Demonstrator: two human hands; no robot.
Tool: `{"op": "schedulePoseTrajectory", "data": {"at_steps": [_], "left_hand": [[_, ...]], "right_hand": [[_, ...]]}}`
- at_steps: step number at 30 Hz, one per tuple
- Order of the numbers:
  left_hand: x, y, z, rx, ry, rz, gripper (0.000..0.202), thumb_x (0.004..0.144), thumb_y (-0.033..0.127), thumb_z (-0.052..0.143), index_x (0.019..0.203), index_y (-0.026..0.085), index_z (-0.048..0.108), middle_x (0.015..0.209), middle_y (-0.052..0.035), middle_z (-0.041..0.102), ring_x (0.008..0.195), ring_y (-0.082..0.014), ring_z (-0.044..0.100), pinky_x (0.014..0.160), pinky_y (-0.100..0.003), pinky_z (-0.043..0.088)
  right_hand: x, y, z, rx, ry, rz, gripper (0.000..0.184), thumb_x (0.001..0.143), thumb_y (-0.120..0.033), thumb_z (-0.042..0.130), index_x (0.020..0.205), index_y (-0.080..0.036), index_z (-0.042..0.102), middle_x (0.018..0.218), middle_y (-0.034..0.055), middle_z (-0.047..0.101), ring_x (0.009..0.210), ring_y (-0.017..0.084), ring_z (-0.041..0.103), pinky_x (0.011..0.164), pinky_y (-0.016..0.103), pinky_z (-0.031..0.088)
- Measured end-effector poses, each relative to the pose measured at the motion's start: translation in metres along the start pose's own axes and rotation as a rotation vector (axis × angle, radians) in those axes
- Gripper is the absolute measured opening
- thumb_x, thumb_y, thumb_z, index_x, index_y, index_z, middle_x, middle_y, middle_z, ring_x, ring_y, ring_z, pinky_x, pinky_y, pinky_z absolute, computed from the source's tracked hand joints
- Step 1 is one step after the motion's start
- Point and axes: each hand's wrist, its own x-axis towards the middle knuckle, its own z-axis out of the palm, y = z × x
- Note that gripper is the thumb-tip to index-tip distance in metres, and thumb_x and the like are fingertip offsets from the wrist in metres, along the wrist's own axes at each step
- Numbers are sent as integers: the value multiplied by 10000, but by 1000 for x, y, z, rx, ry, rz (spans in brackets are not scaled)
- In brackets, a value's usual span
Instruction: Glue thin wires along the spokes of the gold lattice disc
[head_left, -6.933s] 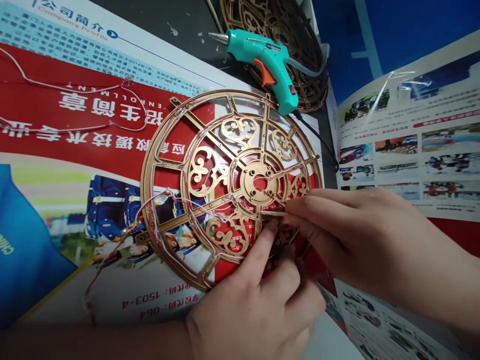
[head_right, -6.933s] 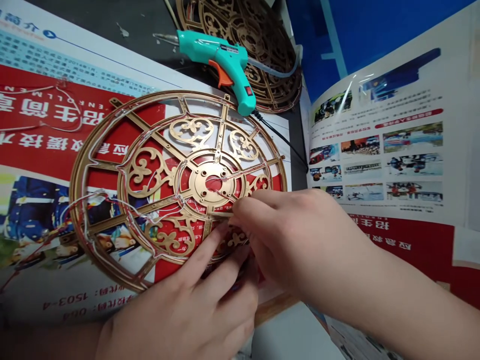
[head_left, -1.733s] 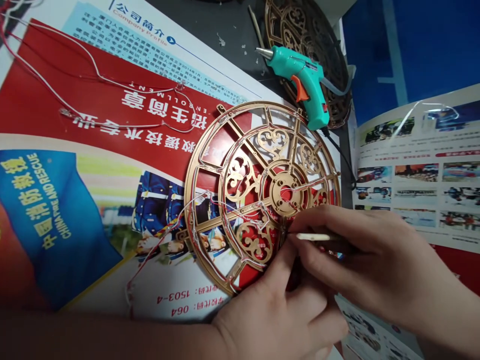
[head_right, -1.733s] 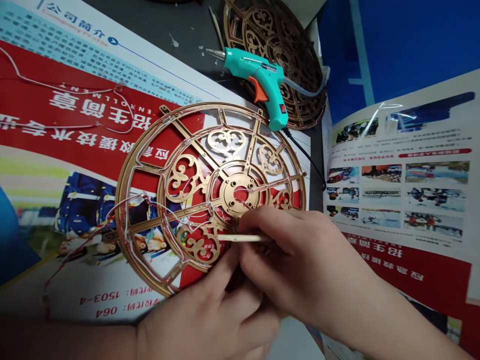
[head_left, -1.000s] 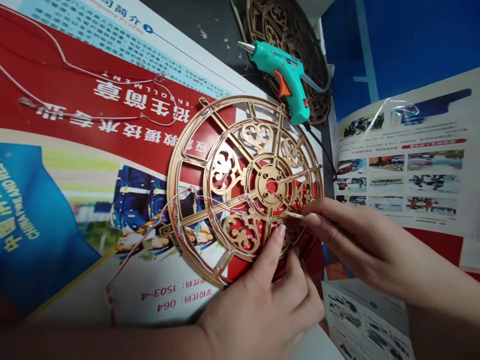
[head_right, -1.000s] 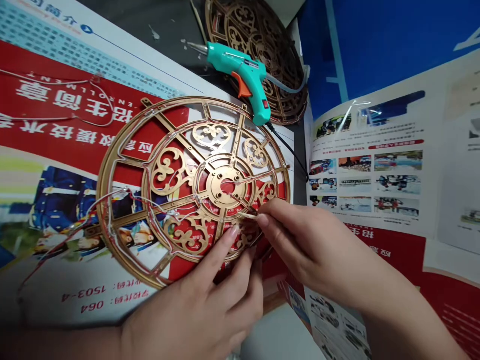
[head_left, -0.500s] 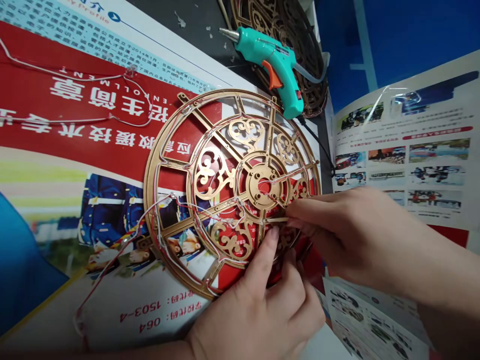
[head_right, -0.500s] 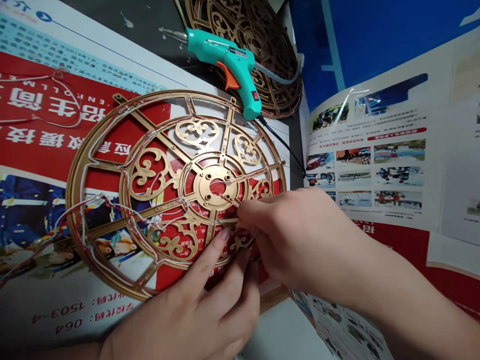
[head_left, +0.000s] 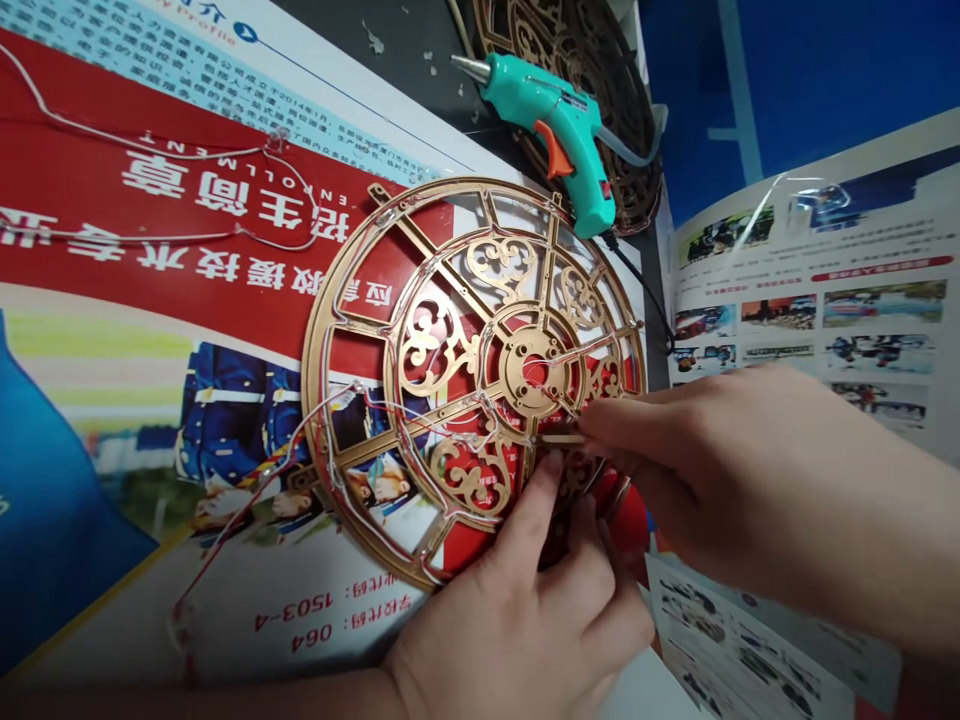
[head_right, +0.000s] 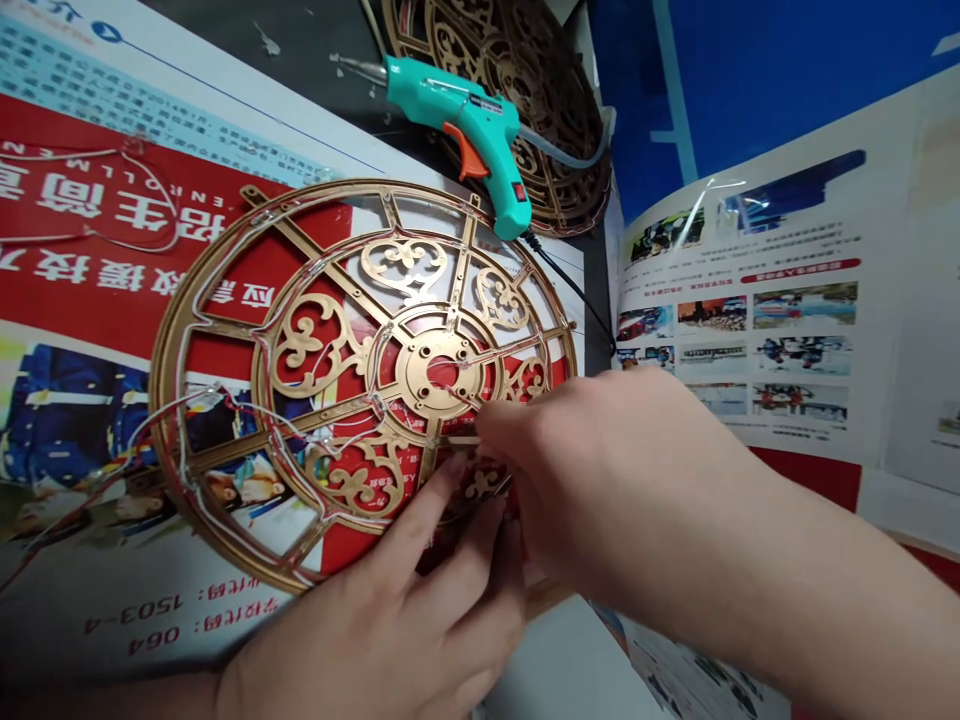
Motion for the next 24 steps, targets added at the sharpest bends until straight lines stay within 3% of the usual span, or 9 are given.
{"op": "schedulePoseTrajectory", "data": {"at_steps": [2, 6, 18, 24], "left_hand": [[-1, 0, -1, 0, -40, 10, 544, 1163, 344, 282, 1601, 371, 604, 1579, 31, 644, 1426, -294, 617, 1239, -620, 446], [-3, 0, -1, -26, -8, 25, 514, 1156, 366, 334, 1555, 370, 657, 1541, -7, 663, 1401, -320, 626, 1239, -663, 396], [-1, 0, -1, -44, 9, 3, 518, 1165, 332, 318, 1457, 435, 733, 1436, 51, 718, 1378, -310, 630, 1231, -656, 334], [-1, 1, -3, -45, -36, -21, 508, 1166, 375, 321, 1502, 457, 693, 1470, 36, 692, 1406, -318, 601, 1263, -648, 319]], "right_hand": [[2, -1, -3, -20, -15, 6, 155, 646, -172, 627, 696, -267, 516, 471, -21, 472, 421, 131, 184, 474, 296, 100], [5, -2, -6, -93, 20, -23, 140, 628, -167, 615, 702, -259, 538, 459, -25, 432, 466, 120, 110, 487, 287, 60], [10, 1, -7, -85, 6, -68, 111, 648, -154, 601, 690, -241, 547, 461, -37, 376, 473, 99, 66, 474, 279, 37], [16, -12, -11, -39, -113, 48, 107, 633, -175, 619, 689, -234, 550, 467, -41, 345, 478, 93, 63, 443, 259, 71]]}}
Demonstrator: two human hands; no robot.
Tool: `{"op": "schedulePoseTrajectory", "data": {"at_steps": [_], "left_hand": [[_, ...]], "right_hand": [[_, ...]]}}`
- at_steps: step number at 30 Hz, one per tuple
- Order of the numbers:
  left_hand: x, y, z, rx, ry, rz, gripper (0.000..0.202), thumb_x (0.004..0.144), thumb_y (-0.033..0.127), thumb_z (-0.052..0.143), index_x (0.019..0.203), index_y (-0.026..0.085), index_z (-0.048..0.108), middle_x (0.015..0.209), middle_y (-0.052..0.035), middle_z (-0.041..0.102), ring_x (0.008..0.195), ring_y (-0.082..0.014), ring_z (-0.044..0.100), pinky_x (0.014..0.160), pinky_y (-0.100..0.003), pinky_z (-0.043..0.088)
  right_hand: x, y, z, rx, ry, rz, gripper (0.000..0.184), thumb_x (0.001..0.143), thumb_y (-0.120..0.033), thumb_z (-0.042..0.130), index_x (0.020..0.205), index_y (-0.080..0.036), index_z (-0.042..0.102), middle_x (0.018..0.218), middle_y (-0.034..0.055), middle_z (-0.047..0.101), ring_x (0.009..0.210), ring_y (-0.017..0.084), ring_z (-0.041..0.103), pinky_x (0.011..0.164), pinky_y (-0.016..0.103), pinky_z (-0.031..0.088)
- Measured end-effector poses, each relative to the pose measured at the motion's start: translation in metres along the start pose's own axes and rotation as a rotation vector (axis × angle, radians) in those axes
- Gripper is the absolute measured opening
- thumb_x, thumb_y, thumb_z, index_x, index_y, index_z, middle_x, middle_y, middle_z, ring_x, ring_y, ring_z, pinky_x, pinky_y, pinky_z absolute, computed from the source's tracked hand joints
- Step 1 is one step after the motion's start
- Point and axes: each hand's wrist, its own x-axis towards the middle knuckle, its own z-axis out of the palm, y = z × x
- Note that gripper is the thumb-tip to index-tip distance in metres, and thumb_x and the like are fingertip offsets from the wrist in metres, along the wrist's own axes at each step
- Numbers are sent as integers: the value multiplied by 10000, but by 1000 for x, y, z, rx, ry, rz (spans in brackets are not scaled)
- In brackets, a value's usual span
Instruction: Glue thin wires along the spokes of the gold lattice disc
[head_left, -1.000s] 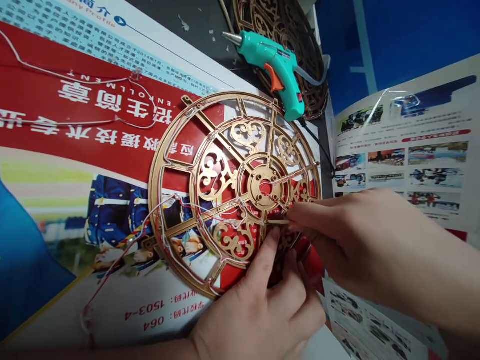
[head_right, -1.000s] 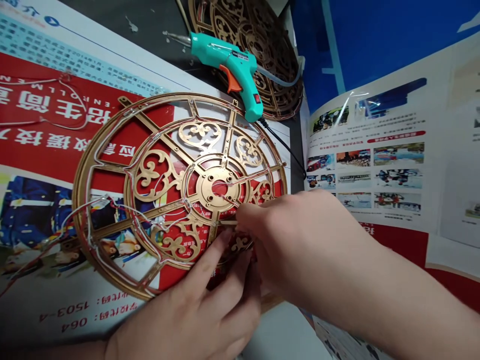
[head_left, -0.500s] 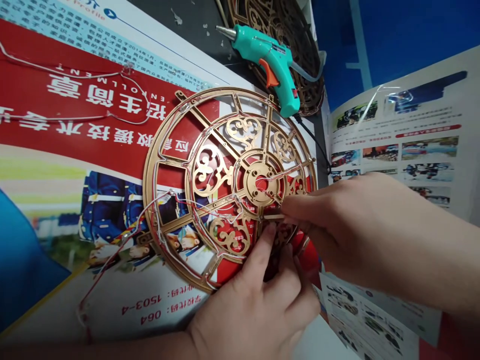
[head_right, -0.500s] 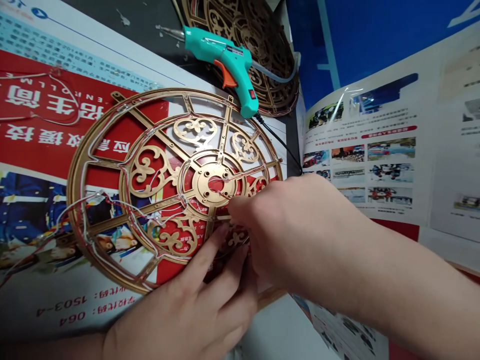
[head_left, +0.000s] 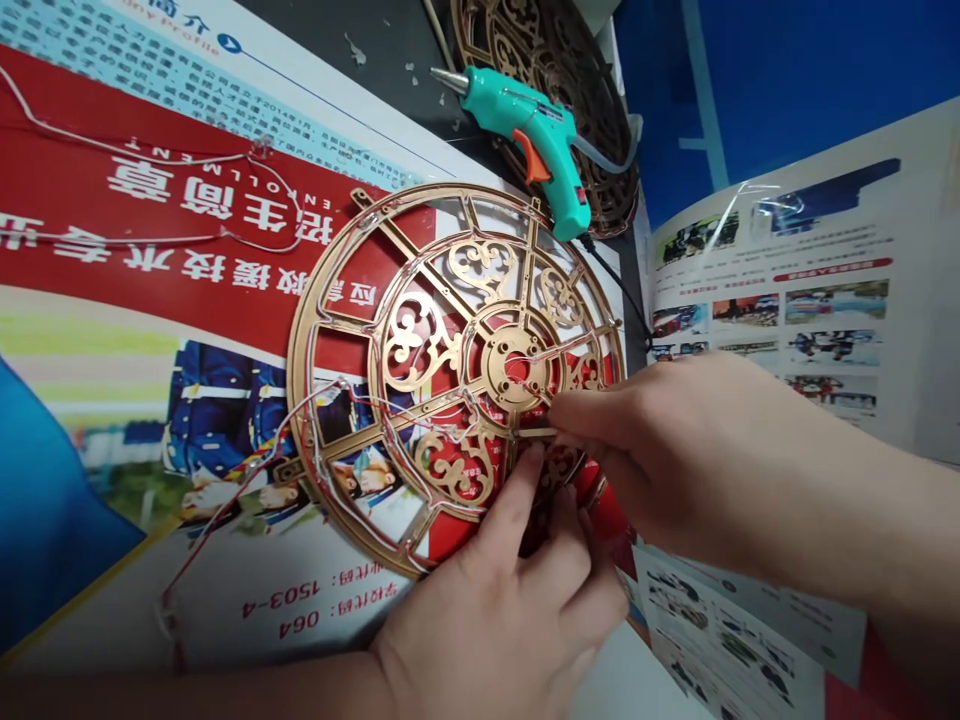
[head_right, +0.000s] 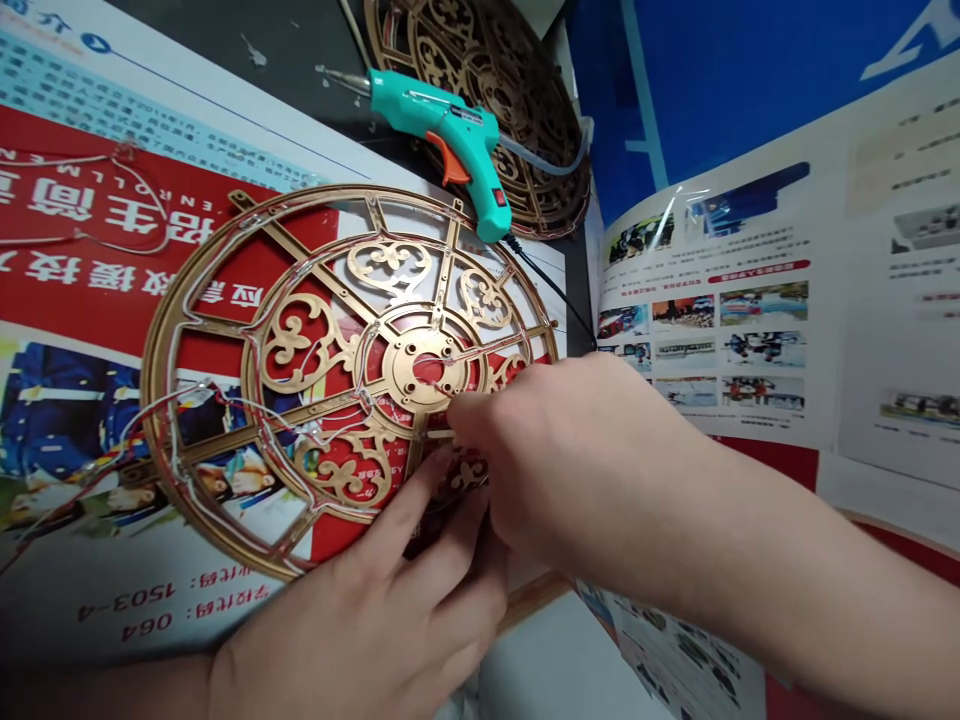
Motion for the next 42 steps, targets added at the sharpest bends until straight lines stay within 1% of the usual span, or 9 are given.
{"op": "schedulePoseTrajectory", "data": {"at_steps": [8, 12, 18, 23, 26, 28, 32, 38, 42], "left_hand": [[0, -2, -2, -51, -2, 41, 508, 1162, 368, 326, 1409, 485, 754, 1401, 38, 718, 1394, -344, 600, 1256, -677, 284], [-1, -4, -2, -58, 20, 36, 514, 1156, 337, 330, 1392, 450, 772, 1408, 39, 719, 1386, -327, 608, 1260, -660, 293], [1, -4, -4, -54, 7, 44, 537, 1156, 314, 311, 1378, 433, 785, 1415, 48, 722, 1317, -295, 634, 1241, -613, 309], [2, -6, -5, -56, 33, 62, 532, 1152, 297, 324, 1355, 414, 801, 1386, 45, 738, 1242, -285, 648, 1207, -604, 319], [0, -8, -4, -55, 34, 72, 518, 1152, 302, 335, 1360, 409, 797, 1383, 48, 738, 1240, -288, 648, 1203, -613, 321], [-1, -9, -4, -52, 35, 78, 511, 1149, 300, 340, 1372, 386, 792, 1364, 43, 741, 1239, -291, 647, 1202, -621, 328], [0, -8, -1, -58, 30, 89, 493, 1139, 277, 357, 1385, 333, 780, 1365, 36, 737, 1234, -279, 645, 1201, -618, 345], [-1, -8, 2, -46, 34, 85, 477, 1138, 278, 364, 1402, 310, 761, 1362, 41, 732, 1253, -261, 635, 1177, -597, 389], [-2, -7, 1, -47, 35, 90, 486, 1142, 271, 358, 1419, 324, 754, 1405, 51, 725, 1276, -262, 637, 1191, -614, 385]], "right_hand": [[-1, -7, 5, 51, -15, 93, 107, 668, -233, 616, 651, -241, 510, 462, -33, 366, 434, 107, 112, 418, 256, 113], [-2, -7, 10, 98, 38, 99, 112, 694, -233, 604, 649, -232, 502, 463, -28, 361, 443, 110, 126, 433, 258, 107], [-4, -4, 18, 203, 35, 99, 72, 725, -225, 575, 701, -221, 507, 514, -23, 426, 489, 117, 166, 480, 263, 148], [-6, 3, 37, 269, 170, 7, 81, 748, -242, 547, 708, -215, 481, 532, -26, 397, 500, 111, 173, 529, 295, 109], [-6, 7, 43, 344, 208, -10, 80, 754, -224, 540, 710, -214, 474, 534, -37, 371, 493, 104, 176, 530, 302, 108], [-7, 10, 43, 488, 181, -24, 92, 814, -203, 530, 730, -212, 495, 558, -44, 405, 490, 93, 237, 512, 282, 152], [-5, 15, 39, 785, 62, -36, 217, 976, -233, 544, 762, -202, 526, 647, -40, 499, 573, 80, 387, 536, 212, 310], [-12, 23, 40, 798, 127, -40, 299, 1058, -289, 565, 777, -187, 580, 608, -57, 440, 552, 64, 356, 511, 211, 303], [-21, 18, 38, 855, 186, 42, 209, 1049, -362, 642, 924, -194, 657, 665, -43, 557, 569, 79, 458, 510, 234, 353]]}}
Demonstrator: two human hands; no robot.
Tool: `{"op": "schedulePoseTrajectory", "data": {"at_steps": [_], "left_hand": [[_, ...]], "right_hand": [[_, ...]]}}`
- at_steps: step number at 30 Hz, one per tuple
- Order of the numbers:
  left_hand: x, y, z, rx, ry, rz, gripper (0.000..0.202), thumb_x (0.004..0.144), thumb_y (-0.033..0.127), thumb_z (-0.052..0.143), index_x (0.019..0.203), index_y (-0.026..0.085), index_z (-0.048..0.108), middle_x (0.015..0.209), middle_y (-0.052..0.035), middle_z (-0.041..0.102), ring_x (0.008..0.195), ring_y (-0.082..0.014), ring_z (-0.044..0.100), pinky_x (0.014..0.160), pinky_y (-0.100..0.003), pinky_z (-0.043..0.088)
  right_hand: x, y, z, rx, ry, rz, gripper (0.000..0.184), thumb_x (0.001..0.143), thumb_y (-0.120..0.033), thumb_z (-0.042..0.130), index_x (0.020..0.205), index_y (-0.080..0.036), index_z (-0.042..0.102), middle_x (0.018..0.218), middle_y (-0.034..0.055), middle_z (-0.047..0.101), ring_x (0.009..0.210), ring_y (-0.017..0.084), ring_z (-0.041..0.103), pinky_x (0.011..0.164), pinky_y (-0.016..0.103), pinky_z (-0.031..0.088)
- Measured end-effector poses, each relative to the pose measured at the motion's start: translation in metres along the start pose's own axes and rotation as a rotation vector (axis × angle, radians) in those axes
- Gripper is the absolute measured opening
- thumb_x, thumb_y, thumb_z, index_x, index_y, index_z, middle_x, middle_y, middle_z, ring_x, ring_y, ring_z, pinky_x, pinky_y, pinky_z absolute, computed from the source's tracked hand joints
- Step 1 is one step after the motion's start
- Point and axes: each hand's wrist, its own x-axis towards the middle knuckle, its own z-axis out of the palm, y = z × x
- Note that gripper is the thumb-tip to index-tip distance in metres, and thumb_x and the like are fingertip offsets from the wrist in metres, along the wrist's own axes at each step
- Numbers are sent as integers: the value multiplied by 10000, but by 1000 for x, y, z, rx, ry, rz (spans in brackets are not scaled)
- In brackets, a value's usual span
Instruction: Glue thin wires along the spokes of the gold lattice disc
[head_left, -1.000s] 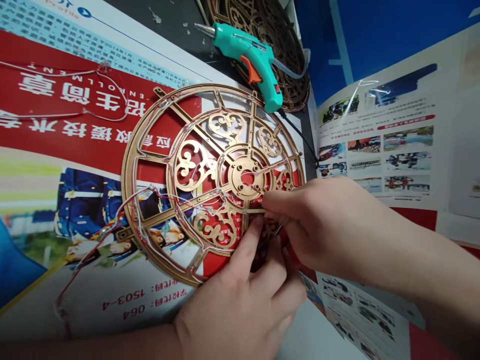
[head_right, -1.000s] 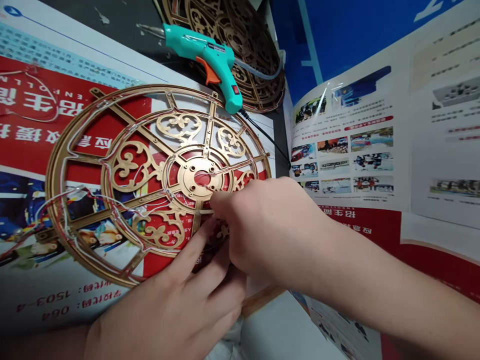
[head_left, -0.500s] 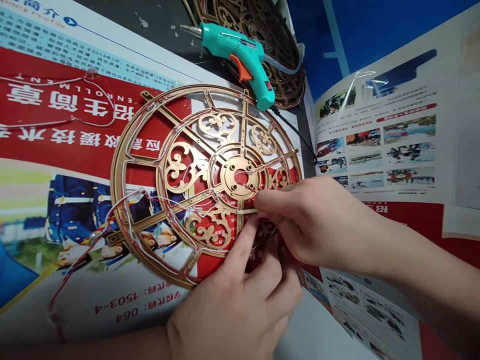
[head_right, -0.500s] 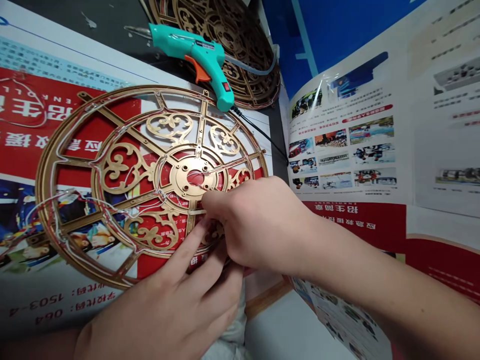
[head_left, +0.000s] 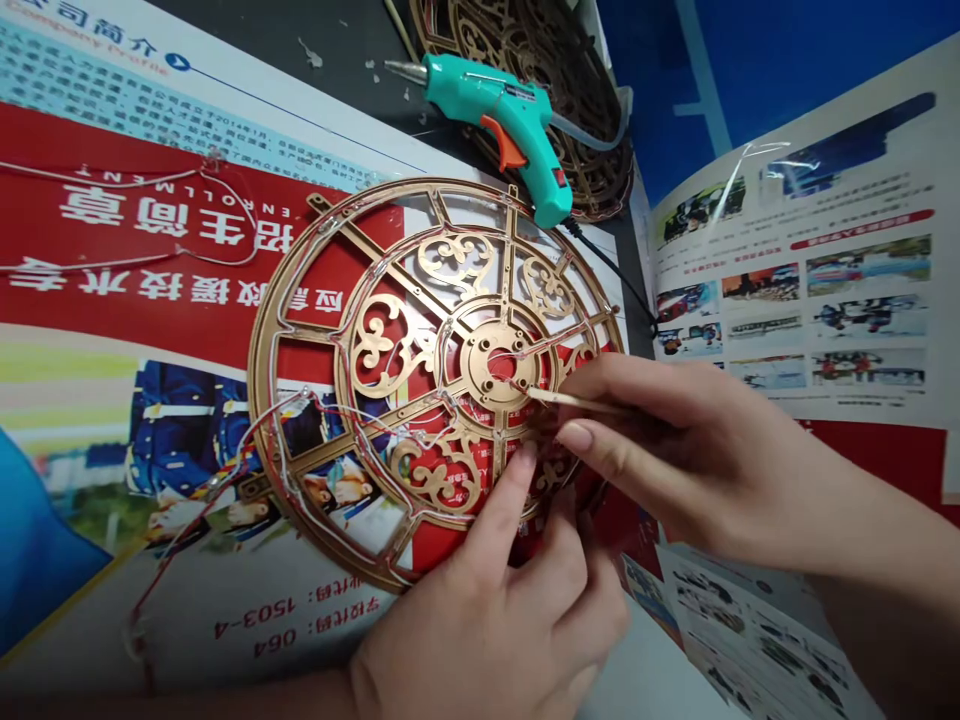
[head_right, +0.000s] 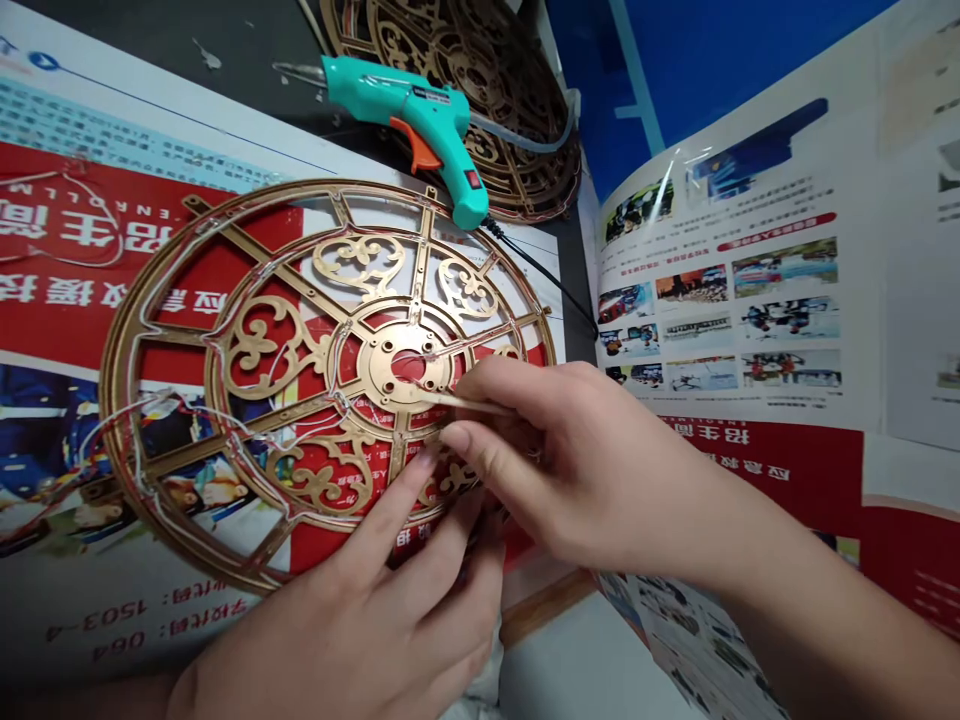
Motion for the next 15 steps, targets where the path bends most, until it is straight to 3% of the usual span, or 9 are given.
{"op": "schedulePoseTrajectory", "data": {"at_steps": [3, 7, 9, 12, 15], "left_hand": [[1, 0, 0, 29, 8, -22, 497, 1157, 290, 344, 1439, 364, 747, 1434, 56, 716, 1321, -283, 624, 1164, -624, 391], [3, 1, 1, 46, 25, -38, 517, 1171, 298, 322, 1438, 456, 736, 1373, 92, 733, 1338, -286, 609, 1151, -662, 397], [3, 6, 3, 45, -6, -47, 533, 1178, 313, 298, 1458, 519, 702, 1396, 109, 717, 1388, -289, 578, 1200, -692, 378], [2, 17, 7, 27, -64, -107, 507, 1178, 380, 306, 1481, 589, 654, 1590, 140, 601, 1579, -345, 413, 1307, -766, 262], [3, 25, 9, 12, -75, -119, 471, 1163, 431, 353, 1508, 575, 639, 1706, 139, 493, 1675, -414, 258, 1342, -829, 178]], "right_hand": [[-1, -9, 9, 49, 17, 3, 117, 1004, -294, 669, 938, -198, 661, 711, -39, 621, 596, 80, 516, 526, 224, 408], [6, -19, 25, -60, 93, -12, 190, 964, -276, 635, 794, -193, 628, 646, -32, 597, 562, 79, 502, 512, 233, 381], [10, -23, 30, -123, 116, 2, 196, 968, -300, 613, 807, -195, 651, 653, -20, 624, 559, 90, 521, 506, 239, 380], [12, -29, 31, -213, 130, -7, 170, 957, -305, 604, 869, -204, 711, 662, -14, 655, 540, 96, 536, 492, 236, 381], [12, -33, 31, -311, 163, -22, 153, 944, -278, 604, 925, -217, 744, 696, -4, 696, 546, 109, 575, 495, 236, 388]]}}
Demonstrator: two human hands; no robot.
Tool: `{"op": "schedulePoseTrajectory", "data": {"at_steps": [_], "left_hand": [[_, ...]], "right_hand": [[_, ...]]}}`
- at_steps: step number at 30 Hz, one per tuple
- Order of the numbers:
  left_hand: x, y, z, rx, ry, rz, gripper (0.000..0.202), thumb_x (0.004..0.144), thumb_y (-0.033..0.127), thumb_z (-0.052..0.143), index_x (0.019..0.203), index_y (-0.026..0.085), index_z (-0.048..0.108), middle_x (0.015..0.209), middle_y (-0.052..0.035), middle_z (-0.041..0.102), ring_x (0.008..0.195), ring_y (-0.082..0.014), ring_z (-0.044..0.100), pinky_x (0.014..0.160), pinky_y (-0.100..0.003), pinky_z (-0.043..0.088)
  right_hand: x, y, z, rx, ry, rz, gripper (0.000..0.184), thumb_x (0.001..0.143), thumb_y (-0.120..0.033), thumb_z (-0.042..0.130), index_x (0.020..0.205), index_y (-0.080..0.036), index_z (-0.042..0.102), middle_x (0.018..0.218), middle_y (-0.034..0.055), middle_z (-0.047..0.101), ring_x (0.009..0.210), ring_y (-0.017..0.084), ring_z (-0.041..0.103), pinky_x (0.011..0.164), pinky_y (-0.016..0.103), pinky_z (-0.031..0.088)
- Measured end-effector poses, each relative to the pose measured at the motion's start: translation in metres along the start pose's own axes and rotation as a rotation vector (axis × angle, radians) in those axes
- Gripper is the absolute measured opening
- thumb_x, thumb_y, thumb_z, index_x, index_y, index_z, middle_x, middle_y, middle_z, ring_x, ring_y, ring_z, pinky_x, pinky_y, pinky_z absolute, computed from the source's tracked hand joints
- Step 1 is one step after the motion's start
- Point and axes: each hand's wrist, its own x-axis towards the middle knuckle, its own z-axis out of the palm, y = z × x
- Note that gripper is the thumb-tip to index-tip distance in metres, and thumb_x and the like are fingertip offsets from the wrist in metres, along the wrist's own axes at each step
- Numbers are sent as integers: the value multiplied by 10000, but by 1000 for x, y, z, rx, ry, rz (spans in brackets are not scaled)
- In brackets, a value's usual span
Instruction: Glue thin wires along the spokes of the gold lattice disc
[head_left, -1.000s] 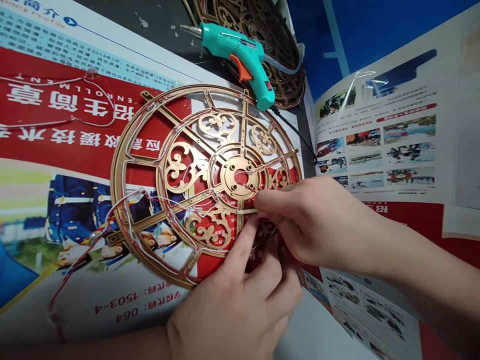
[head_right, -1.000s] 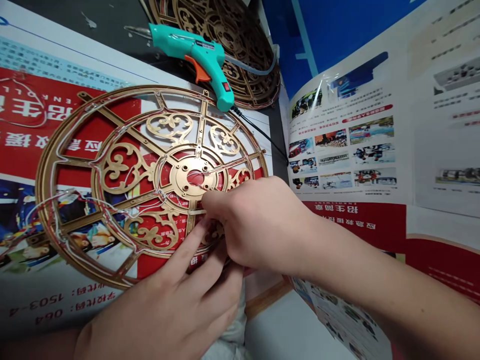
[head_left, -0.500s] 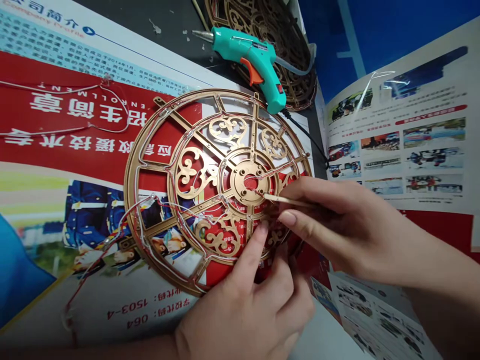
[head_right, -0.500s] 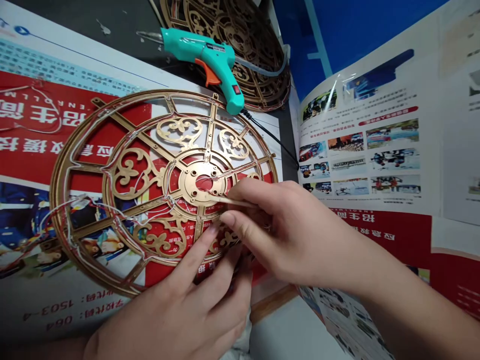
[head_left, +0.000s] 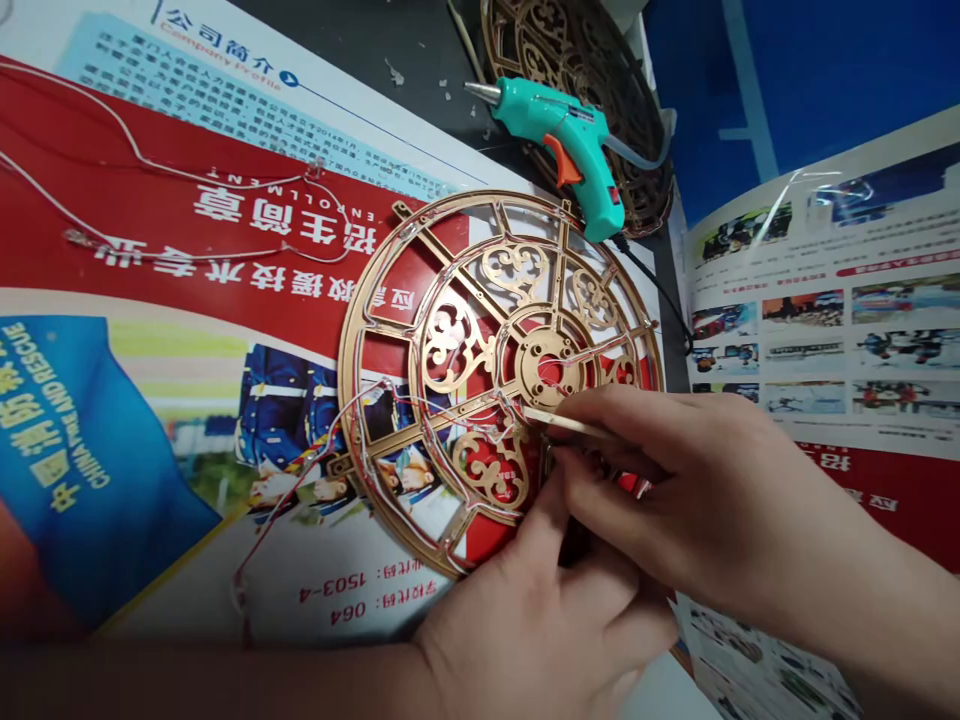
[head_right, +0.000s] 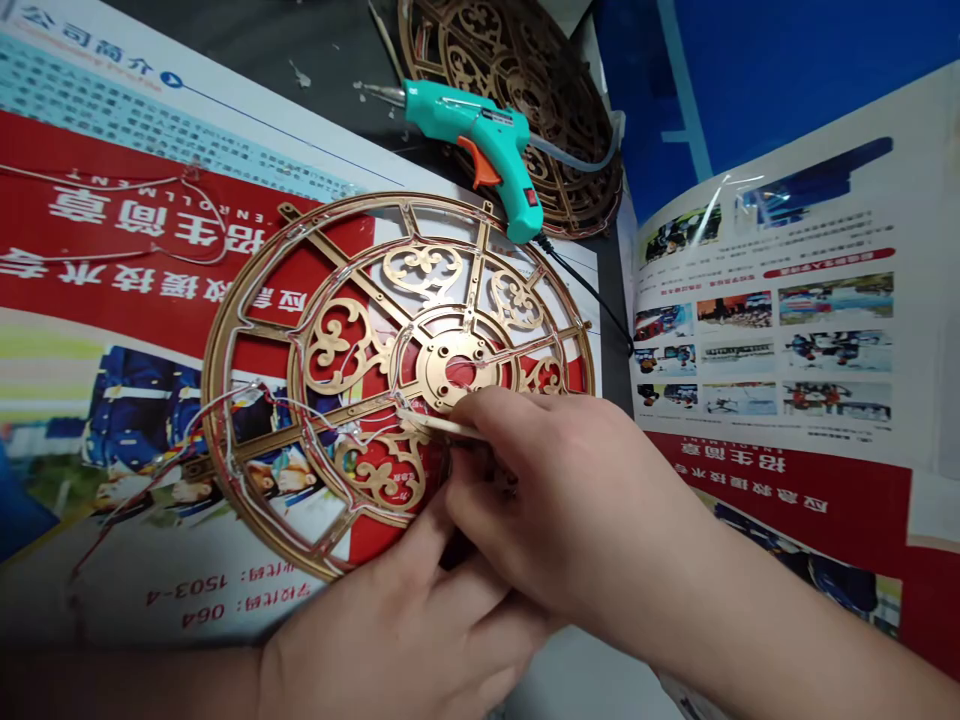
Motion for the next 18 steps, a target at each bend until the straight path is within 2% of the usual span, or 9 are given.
{"op": "schedulePoseTrajectory", "data": {"at_steps": [2, 6, 8, 13, 15, 18], "left_hand": [[1, 0, -2, 22, -33, 21, 477, 1161, 447, 344, 1534, 582, 609, 1698, 119, 504, 1684, -420, 256, 1335, -836, 233], [3, -7, -5, 25, -63, 93, 465, 1154, 462, 364, 1529, 591, 608, 1601, 87, 604, 1643, -390, 370, 1285, -800, 399], [3, -9, -5, -2, -38, 101, 439, 1145, 468, 401, 1484, 598, 648, 1551, 100, 646, 1645, -399, 364, 1287, -824, 372], [0, -5, -2, -11, 6, 57, 417, 1123, 513, 447, 1470, 586, 666, 1555, 108, 653, 1675, -452, 281, 1313, -896, 188], [0, -5, -2, -3, -4, 52, 422, 1126, 521, 435, 1476, 585, 662, 1574, 118, 640, 1682, -447, 272, 1321, -893, 177], [1, -6, -4, 0, -2, 38, 449, 1125, 511, 427, 1503, 520, 669, 1642, 117, 590, 1674, -437, 297, 1332, -854, 244]], "right_hand": [[0, -3, 0, -68, 7, -10, 135, 935, -248, 614, 925, -216, 745, 679, -4, 692, 529, 110, 567, 489, 239, 376], [0, -7, 2, -180, 25, -14, 121, 929, -251, 628, 875, -216, 731, 620, -1, 658, 480, 116, 526, 475, 258, 336], [0, -10, 3, -213, 34, 0, 139, 932, -264, 627, 843, -224, 727, 597, -1, 641, 462, 118, 515, 467, 266, 319], [2, -13, 4, -284, 57, 0, 171, 927, -252, 642, 772, -226, 712, 561, -3, 616, 401, 107, 422, 424, 281, 284], [4, -13, 5, -311, 52, -2, 146, 923, -254, 650, 809, -227, 737, 572, -2, 634, 408, 127, 477, 428, 292, 315], [6, -11, 6, -326, 53, -27, 159, 939, -262, 634, 936, -216, 786, 623, 8, 694, 456, 173, 595, 450, 316, 377]]}}
